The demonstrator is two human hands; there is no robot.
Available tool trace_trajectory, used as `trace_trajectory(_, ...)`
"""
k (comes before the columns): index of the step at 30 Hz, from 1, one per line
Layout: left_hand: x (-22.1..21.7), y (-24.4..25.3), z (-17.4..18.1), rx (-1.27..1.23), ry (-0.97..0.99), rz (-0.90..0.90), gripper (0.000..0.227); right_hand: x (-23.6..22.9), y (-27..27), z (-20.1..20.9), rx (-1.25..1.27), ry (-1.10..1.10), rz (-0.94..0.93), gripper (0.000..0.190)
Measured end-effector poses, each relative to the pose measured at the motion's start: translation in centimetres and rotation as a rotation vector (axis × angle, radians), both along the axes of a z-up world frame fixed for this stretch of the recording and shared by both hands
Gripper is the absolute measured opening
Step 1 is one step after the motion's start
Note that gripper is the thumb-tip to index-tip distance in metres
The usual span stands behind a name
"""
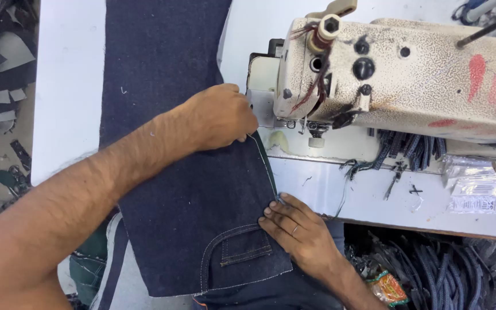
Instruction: The person sews a piece of dark denim fabric using a sewing machine. They guide the fabric through the machine, stitch along the edges, and then remove the finished piece. The person repeats this process with another piece of denim fabric.
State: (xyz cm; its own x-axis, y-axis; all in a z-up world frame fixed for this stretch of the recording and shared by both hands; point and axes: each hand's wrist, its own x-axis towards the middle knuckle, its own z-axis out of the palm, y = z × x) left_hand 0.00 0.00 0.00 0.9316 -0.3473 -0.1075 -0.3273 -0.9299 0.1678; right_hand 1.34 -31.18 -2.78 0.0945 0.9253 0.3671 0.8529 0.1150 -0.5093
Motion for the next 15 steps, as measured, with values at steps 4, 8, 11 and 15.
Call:
trace_trajectory(4, 0.5, -0.3, -0.4, 0.084, -0.124, -0.022, 0.020, -0.1, 0.2, 0.3, -0.026, -0.007, 0.007, 0.032)
trace_trajectory(8, 0.9, 0.2, -0.4, 0.055, -0.122, 0.025, 0.023, -0.3, 0.1, 0.0, -0.046, 0.010, -0.009, 0.030)
trace_trajectory(11, 1.0, 0.3, 0.0, 0.031, -0.081, 0.085, 0.029, -0.3, 0.1, -0.1, -0.041, 0.023, -0.019, 0.029)
trace_trajectory(15, 0.7, -0.6, 0.9, 0.144, -0.086, 0.143, 0.033, -0.2, 0.2, 0.3, -0.051, 0.016, -0.004, 0.032)
